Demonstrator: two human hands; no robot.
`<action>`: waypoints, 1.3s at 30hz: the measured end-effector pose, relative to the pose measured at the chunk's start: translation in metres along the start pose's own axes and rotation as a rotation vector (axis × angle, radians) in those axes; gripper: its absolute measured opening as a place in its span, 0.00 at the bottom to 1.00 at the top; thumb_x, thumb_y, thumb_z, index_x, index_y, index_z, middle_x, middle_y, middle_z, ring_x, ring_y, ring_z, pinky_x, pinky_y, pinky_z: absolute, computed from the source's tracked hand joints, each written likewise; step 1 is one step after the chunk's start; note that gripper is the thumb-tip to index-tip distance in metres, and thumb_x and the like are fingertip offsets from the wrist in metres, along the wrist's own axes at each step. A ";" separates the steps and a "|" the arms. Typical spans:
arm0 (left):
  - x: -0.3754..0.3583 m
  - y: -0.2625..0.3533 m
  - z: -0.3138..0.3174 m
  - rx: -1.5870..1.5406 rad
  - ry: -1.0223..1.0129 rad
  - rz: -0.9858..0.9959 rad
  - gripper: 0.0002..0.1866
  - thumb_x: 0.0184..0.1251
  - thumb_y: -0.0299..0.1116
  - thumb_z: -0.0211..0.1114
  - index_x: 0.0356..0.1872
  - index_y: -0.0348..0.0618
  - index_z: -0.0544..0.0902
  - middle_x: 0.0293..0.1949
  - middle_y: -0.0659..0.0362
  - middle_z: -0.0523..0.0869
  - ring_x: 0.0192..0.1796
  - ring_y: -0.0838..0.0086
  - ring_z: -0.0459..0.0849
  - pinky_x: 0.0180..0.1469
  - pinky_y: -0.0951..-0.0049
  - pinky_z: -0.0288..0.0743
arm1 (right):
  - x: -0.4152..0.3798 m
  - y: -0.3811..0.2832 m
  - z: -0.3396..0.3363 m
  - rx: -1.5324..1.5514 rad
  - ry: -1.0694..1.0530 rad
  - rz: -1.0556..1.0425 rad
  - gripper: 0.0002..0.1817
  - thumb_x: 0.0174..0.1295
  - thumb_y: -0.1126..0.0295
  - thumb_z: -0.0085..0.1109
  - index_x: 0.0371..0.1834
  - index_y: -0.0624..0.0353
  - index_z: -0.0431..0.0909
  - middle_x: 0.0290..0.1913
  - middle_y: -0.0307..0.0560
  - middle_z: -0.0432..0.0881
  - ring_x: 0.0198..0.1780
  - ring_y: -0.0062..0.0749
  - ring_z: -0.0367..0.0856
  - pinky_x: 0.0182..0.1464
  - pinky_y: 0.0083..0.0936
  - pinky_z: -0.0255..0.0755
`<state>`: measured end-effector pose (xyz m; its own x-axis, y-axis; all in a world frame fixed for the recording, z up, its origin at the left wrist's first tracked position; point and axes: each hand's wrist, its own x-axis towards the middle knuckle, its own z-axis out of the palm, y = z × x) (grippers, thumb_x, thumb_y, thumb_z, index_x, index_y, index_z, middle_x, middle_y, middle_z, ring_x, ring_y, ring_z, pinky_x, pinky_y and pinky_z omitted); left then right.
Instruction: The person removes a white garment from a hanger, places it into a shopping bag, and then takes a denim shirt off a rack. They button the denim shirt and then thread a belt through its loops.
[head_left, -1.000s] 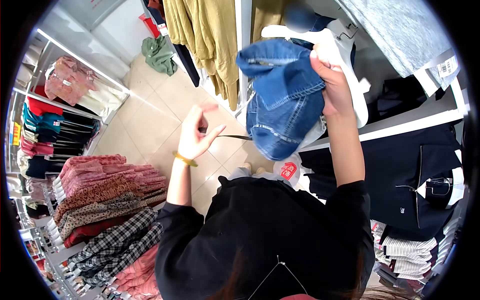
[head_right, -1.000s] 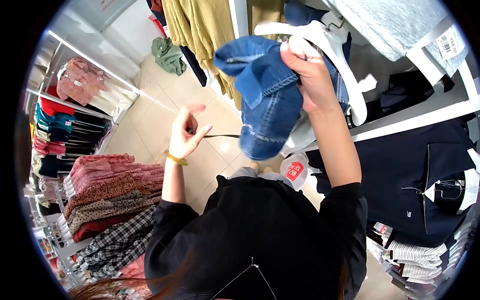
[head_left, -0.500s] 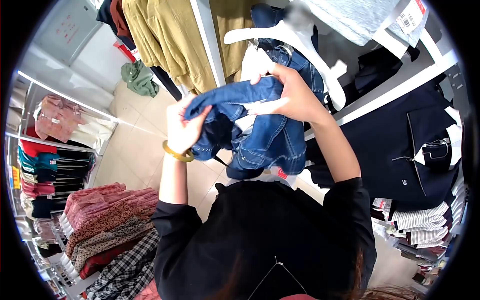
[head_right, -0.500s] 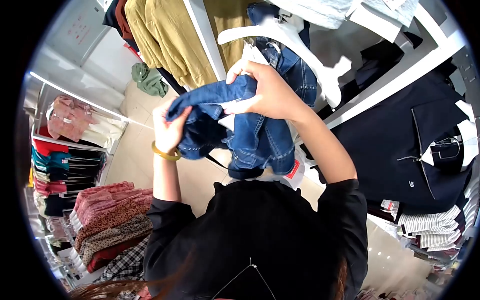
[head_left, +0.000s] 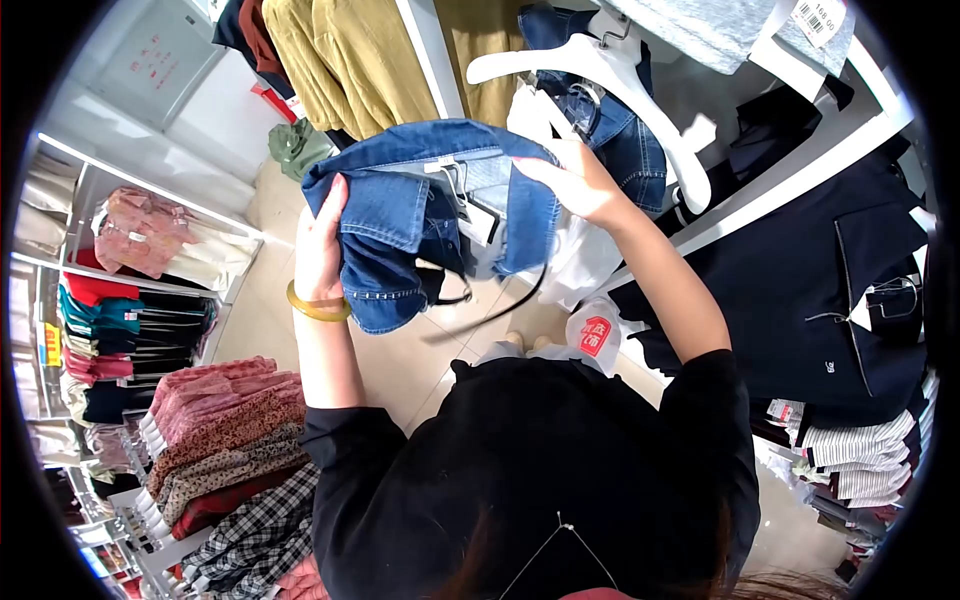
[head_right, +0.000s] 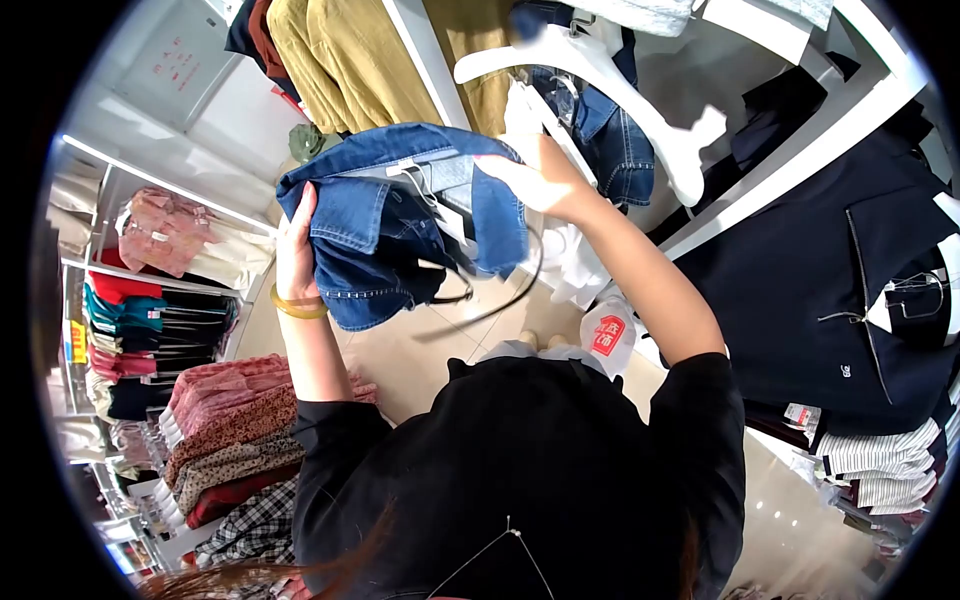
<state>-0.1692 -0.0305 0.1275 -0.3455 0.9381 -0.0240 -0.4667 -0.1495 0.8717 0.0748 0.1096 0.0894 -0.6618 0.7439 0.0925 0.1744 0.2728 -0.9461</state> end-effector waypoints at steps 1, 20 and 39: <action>0.001 0.000 -0.005 0.043 0.033 0.013 0.14 0.68 0.35 0.57 0.48 0.36 0.77 0.43 0.57 0.83 0.43 0.73 0.82 0.48 0.74 0.75 | 0.002 -0.001 0.002 0.003 -0.004 0.002 0.17 0.61 0.67 0.56 0.48 0.69 0.76 0.41 0.41 0.81 0.43 0.21 0.75 0.49 0.20 0.67; 0.009 0.003 0.007 0.680 0.272 0.574 0.15 0.57 0.37 0.71 0.37 0.36 0.80 0.29 0.63 0.82 0.30 0.83 0.77 0.37 0.81 0.73 | 0.006 -0.066 -0.002 -0.010 0.443 -0.489 0.11 0.59 0.69 0.60 0.39 0.66 0.80 0.34 0.45 0.83 0.37 0.28 0.79 0.44 0.22 0.71; -0.002 -0.031 -0.092 1.114 0.359 0.650 0.14 0.45 0.14 0.54 0.36 0.37 0.72 0.29 0.56 0.81 0.32 0.73 0.79 0.41 0.78 0.72 | -0.056 -0.014 0.056 -0.101 0.256 -0.523 0.09 0.49 0.80 0.59 0.35 0.68 0.76 0.27 0.50 0.75 0.26 0.36 0.76 0.30 0.24 0.69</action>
<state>-0.2289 -0.0565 0.0556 -0.5233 0.6354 0.5679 0.7119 -0.0404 0.7012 0.0692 0.0300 0.0799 -0.4840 0.6149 0.6226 -0.0507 0.6906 -0.7214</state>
